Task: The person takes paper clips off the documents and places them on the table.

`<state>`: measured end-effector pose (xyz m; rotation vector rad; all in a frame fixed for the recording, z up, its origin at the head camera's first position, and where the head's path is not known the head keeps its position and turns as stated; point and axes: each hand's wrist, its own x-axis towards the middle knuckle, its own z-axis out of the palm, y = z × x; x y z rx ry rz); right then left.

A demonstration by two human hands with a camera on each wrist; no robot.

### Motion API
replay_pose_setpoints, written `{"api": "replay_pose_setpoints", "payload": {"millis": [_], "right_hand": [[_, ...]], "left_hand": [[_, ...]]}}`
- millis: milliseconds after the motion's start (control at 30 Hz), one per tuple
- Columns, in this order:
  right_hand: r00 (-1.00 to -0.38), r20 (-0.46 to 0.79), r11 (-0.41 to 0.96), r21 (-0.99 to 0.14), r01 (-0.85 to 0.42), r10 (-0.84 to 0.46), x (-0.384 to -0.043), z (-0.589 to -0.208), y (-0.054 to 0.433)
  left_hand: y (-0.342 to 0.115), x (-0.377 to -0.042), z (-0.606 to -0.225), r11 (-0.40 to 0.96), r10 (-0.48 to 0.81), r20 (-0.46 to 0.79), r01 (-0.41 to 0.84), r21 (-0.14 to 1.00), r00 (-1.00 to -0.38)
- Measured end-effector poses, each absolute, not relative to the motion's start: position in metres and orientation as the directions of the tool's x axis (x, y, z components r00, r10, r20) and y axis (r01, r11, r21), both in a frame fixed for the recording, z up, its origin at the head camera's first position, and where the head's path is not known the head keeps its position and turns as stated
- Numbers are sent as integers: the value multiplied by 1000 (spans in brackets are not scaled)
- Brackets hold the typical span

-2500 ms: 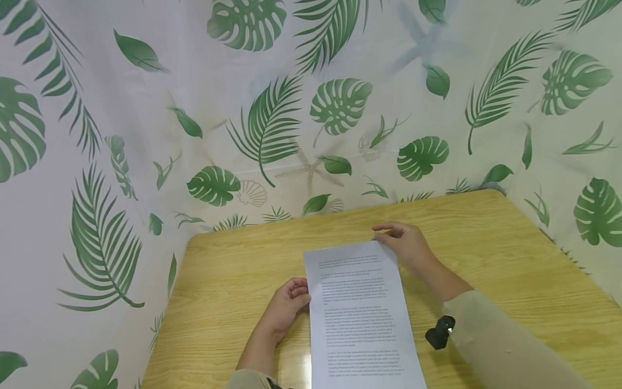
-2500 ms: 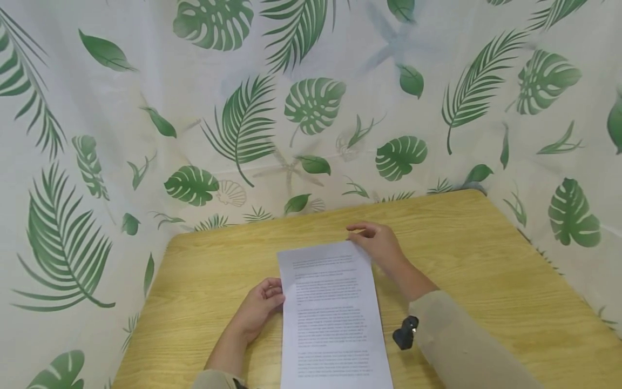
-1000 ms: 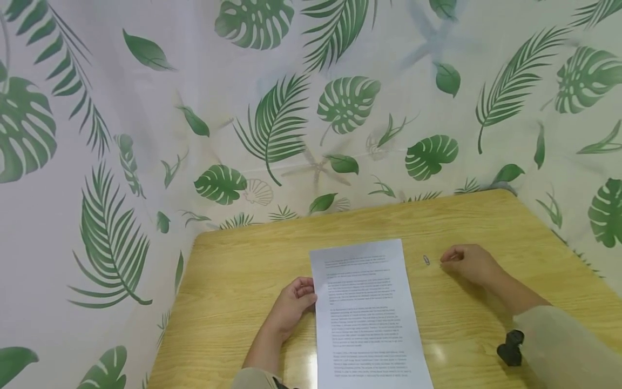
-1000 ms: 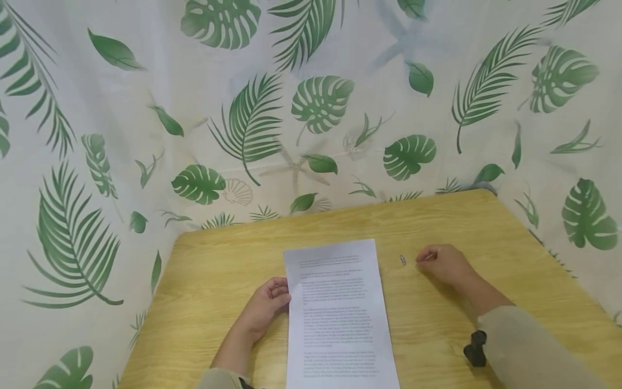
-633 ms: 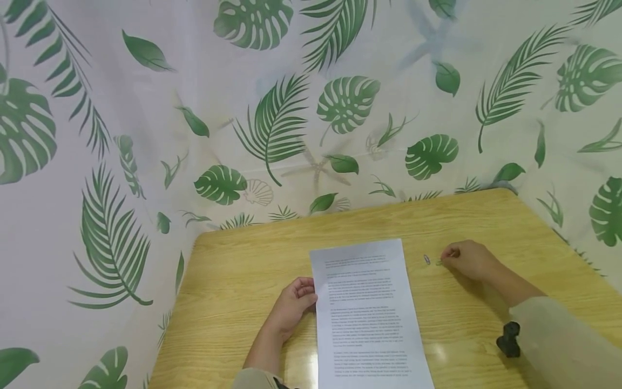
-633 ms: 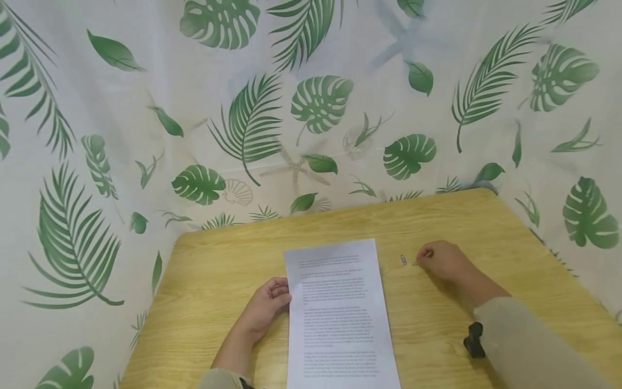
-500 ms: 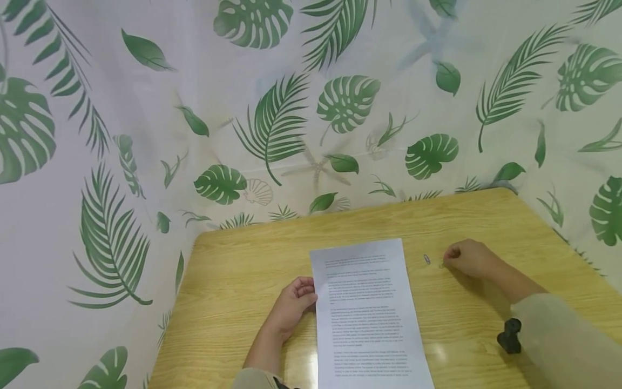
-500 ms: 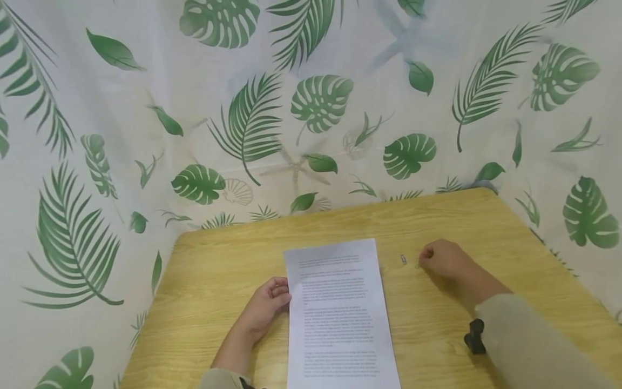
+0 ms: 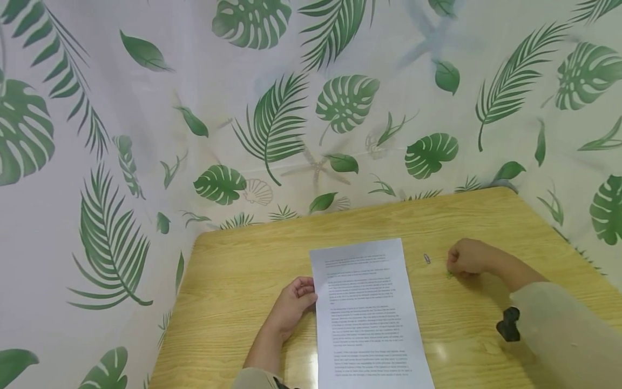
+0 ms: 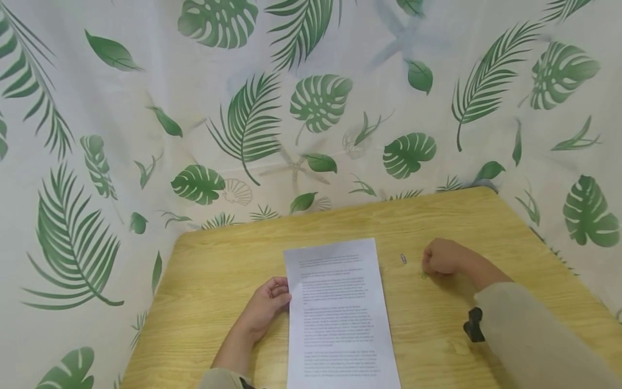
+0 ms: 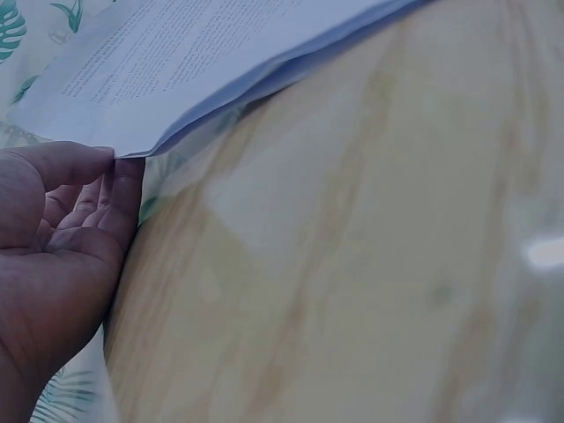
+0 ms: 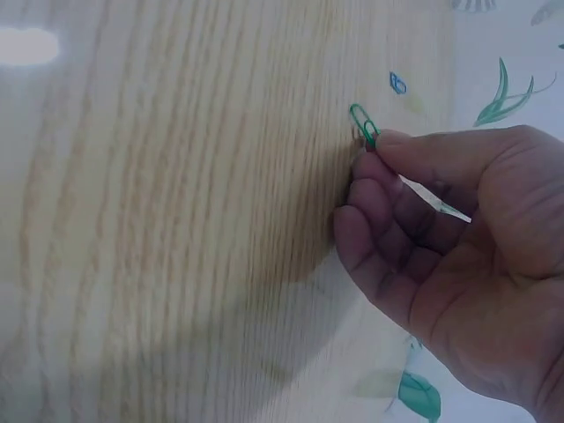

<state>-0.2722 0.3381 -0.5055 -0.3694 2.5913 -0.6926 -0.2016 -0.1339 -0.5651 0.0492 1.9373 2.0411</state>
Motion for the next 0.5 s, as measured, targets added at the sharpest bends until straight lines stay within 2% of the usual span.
{"api": "replay_pose_setpoints", "payload": {"millis": [167,500], "right_hand": [[-890,-277,839,-512,-181,-361,-272,-507,331],[-931,-209,846,-509,-156,-298,-273,-514,329]], "left_hand": [[-134,-202,-566,-17,253,-196,-207,978,-948],[-134,-203,-567,14,243,-204,-207,978,-948]]}}
